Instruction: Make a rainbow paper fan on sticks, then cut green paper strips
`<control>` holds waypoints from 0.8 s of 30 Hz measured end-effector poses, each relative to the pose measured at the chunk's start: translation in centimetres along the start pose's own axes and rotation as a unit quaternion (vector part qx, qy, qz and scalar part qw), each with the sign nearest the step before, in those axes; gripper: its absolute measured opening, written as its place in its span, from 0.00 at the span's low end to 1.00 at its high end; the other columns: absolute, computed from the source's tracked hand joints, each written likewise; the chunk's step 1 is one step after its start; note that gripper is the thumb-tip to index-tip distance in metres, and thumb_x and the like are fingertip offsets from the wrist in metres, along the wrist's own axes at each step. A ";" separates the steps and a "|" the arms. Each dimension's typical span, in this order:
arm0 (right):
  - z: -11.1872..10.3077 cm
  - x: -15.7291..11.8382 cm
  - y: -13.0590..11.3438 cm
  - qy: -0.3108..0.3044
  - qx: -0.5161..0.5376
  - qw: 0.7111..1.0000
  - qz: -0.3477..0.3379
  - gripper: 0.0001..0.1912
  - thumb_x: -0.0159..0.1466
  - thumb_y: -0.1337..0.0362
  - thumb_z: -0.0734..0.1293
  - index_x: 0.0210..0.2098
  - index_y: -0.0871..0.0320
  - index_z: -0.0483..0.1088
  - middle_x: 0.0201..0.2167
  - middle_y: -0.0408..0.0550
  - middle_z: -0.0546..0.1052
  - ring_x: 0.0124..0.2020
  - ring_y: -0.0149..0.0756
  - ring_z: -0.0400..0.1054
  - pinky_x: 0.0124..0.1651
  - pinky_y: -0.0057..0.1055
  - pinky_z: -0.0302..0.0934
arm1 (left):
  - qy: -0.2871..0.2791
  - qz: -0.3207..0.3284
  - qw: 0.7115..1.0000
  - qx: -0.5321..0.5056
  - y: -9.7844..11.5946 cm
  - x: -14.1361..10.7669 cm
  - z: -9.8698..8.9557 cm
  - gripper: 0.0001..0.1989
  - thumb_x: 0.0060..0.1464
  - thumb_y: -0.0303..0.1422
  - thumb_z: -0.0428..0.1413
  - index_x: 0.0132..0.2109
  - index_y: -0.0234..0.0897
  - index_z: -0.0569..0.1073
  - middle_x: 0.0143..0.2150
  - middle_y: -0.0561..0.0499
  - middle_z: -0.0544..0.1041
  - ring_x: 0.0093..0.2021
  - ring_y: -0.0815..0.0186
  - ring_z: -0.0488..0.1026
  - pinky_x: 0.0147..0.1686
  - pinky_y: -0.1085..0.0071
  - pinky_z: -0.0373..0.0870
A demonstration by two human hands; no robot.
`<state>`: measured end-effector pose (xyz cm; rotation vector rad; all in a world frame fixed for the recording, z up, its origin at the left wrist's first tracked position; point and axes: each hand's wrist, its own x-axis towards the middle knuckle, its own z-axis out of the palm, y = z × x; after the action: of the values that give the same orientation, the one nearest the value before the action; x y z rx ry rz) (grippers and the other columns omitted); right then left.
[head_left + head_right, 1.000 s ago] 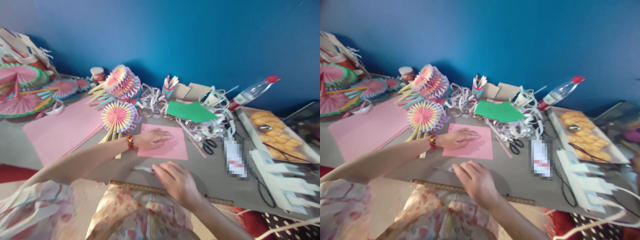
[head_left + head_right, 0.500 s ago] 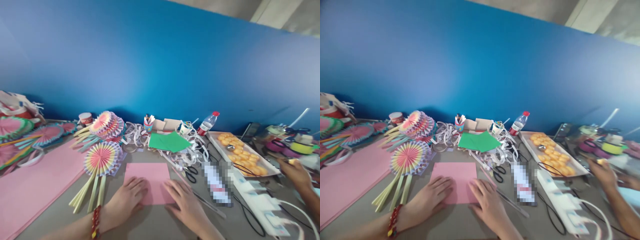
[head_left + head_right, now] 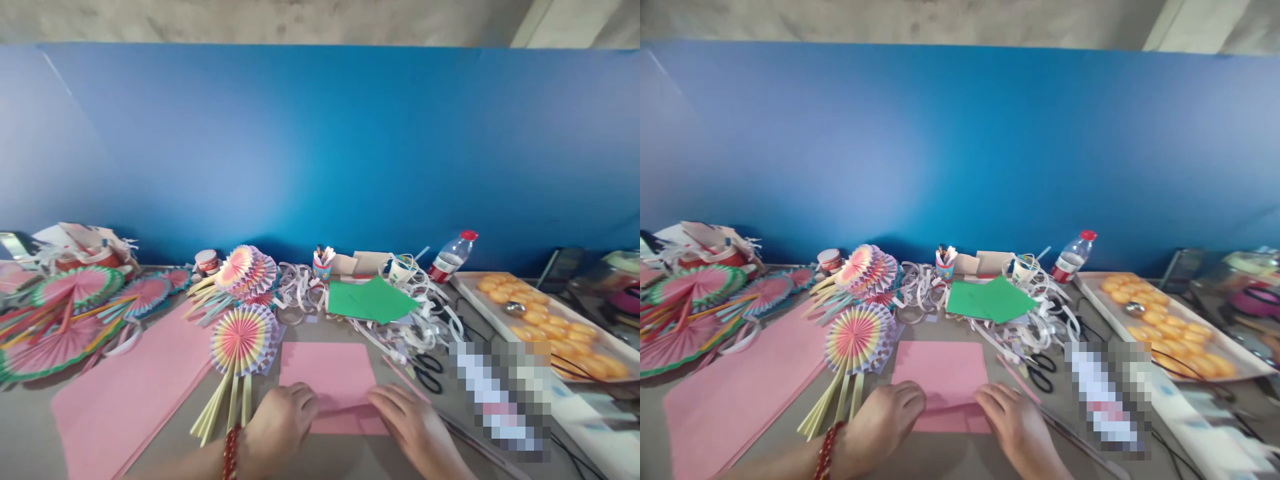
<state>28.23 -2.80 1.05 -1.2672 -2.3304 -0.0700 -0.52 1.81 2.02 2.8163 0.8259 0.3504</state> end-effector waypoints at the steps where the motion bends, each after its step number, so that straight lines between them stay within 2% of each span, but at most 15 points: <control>1: -0.3 0.4 -0.2 0.019 -0.001 1.000 0.003 0.19 0.64 0.75 0.56 0.46 0.55 0.73 0.41 0.48 0.81 0.42 0.35 0.76 0.43 0.28 0.69 | 0.007 -0.008 1.000 -0.011 -0.1 0.1 -0.5 0.07 0.56 0.21 0.51 0.36 0.36 0.70 0.35 0.49 0.77 0.35 0.62 0.74 0.34 0.71 0.73; 6: -1.4 1.7 -1.3 0.124 -0.008 0.992 0.016 0.15 0.67 0.73 0.58 0.46 0.55 0.74 0.39 0.49 0.80 0.41 0.36 0.75 0.46 0.30 0.70 | 0.058 -0.038 0.996 -0.064 -0.7 0.6 -2.7 0.10 0.59 0.23 0.47 0.38 0.37 0.72 0.34 0.47 0.77 0.35 0.62 0.75 0.36 0.70 0.73; 12: -1.8 0.9 -1.4 0.136 0.051 0.989 0.001 0.16 0.67 0.74 0.58 0.47 0.57 0.72 0.40 0.51 0.78 0.42 0.38 0.74 0.47 0.32 0.70 | 0.092 -0.077 0.990 -0.068 -0.8 1.3 -3.2 0.13 0.61 0.25 0.47 0.43 0.41 0.76 0.39 0.48 0.79 0.40 0.61 0.76 0.42 0.68 0.74; 15: -3.1 0.8 -0.1 0.106 0.082 0.991 -0.009 0.15 0.67 0.74 0.58 0.47 0.56 0.72 0.40 0.50 0.78 0.42 0.36 0.73 0.47 0.31 0.69 | 0.097 -0.094 0.989 -0.065 -0.2 1.4 -2.6 0.12 0.62 0.26 0.49 0.44 0.42 0.76 0.43 0.48 0.79 0.43 0.60 0.77 0.43 0.67 0.74; 18: -5.2 2.0 2.3 0.044 0.092 0.994 -0.028 0.11 0.69 0.64 0.61 0.46 0.57 0.72 0.40 0.51 0.78 0.42 0.38 0.72 0.48 0.33 0.68 | 0.112 -0.122 0.985 -0.050 0.4 1.2 -1.4 0.11 0.62 0.27 0.49 0.45 0.42 0.75 0.43 0.48 0.79 0.43 0.60 0.77 0.43 0.68 0.75; 21: -6.5 4.1 4.9 -0.017 0.074 0.996 -0.036 0.21 0.69 0.49 0.59 0.46 0.58 0.73 0.41 0.54 0.79 0.42 0.41 0.72 0.47 0.35 0.67 | 0.151 -0.143 0.977 -0.038 0.7 1.0 0.1 0.11 0.62 0.29 0.50 0.46 0.44 0.76 0.42 0.48 0.80 0.41 0.61 0.79 0.42 0.69 0.77; 24: -6.4 5.9 6.0 -0.065 0.076 0.993 -0.068 0.34 0.65 0.36 0.55 0.47 0.58 0.74 0.43 0.55 0.79 0.43 0.43 0.73 0.45 0.36 0.67 | 0.196 -0.147 0.969 -0.031 1.0 0.9 0.8 0.12 0.62 0.30 0.49 0.46 0.47 0.76 0.42 0.50 0.81 0.40 0.62 0.80 0.41 0.73 0.78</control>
<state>32.82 3.54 8.16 -1.0669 -2.4794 0.1461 0.95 1.37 1.62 2.5467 1.2644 0.8820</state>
